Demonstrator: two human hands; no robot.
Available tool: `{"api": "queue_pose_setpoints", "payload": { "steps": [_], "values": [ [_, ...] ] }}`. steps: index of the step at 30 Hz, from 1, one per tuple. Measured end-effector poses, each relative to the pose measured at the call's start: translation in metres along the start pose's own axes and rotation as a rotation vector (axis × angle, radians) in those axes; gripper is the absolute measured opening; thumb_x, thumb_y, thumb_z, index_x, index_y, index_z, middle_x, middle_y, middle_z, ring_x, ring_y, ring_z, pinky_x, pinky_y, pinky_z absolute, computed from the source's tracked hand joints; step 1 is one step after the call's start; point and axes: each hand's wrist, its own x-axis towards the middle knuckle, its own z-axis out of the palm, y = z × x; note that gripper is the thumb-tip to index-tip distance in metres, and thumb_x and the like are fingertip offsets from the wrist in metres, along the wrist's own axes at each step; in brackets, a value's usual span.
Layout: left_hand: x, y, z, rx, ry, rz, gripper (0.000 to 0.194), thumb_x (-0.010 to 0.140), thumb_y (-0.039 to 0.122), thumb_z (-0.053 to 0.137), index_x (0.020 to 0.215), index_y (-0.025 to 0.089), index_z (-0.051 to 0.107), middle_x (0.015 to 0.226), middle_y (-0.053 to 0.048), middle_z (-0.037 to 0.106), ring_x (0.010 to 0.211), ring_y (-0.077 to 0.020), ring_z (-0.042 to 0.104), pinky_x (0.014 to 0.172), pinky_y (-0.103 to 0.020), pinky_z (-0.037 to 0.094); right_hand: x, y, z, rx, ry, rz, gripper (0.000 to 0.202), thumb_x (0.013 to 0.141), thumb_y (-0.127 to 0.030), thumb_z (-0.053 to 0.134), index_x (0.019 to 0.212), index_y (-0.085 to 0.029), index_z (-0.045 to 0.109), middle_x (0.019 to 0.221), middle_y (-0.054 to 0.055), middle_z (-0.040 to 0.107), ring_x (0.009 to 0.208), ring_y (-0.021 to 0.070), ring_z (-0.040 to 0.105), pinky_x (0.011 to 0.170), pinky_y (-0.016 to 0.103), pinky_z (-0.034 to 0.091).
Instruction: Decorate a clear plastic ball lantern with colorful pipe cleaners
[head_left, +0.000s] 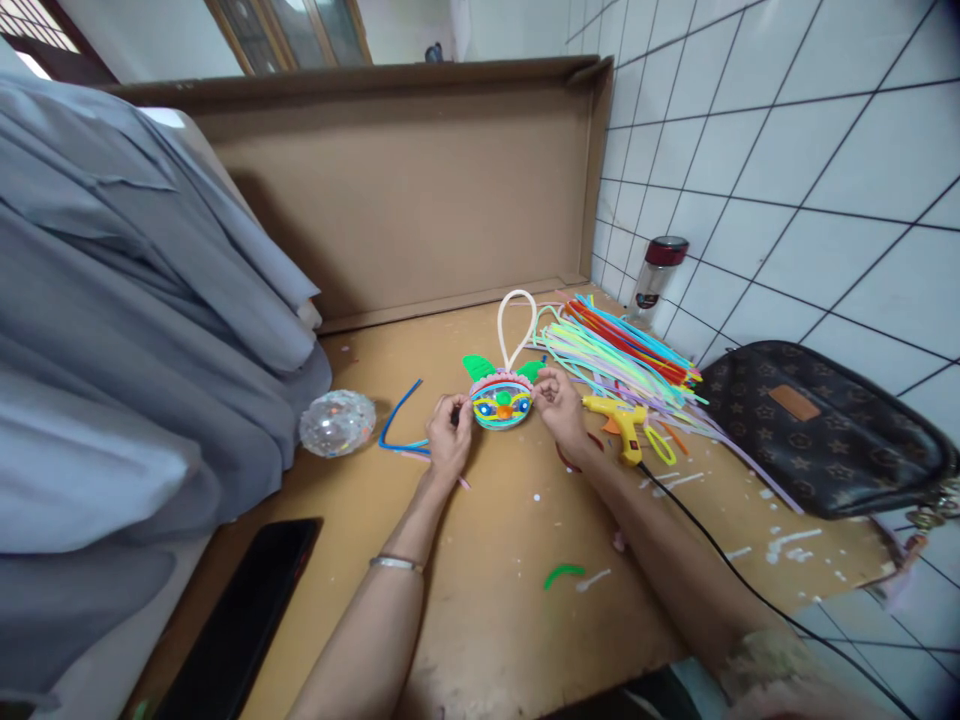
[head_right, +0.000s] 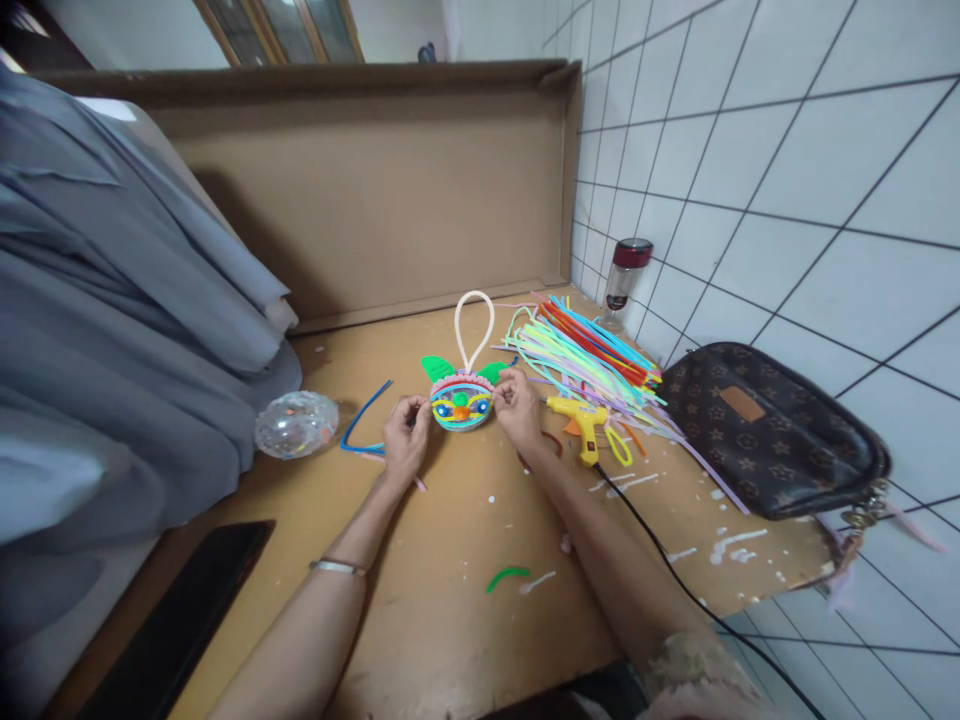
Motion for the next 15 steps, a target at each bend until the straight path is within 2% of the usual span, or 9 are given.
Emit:
{"api": "queue_pose_setpoints", "payload": {
  "steps": [15],
  "values": [
    [0.0011, -0.0066, 0.0041, -0.204, 0.0, -0.156, 0.025, 0.082, 0.041, 0.059, 0.079, 0.017, 0.062, 0.073, -0.001, 0.059, 0.066, -0.0125, 0.055, 0.064, -0.024, 0.046, 0.0018, -0.0019, -0.0022, -0.004, -0.029, 0.011, 0.028, 0.066, -0.022, 0.055, 0.094, -0.024, 0.049, 0.064, -0.006, 0.058, 0.06, 0.0155, 0.058, 0.06, 0.028, 0.044]
  ]
}}
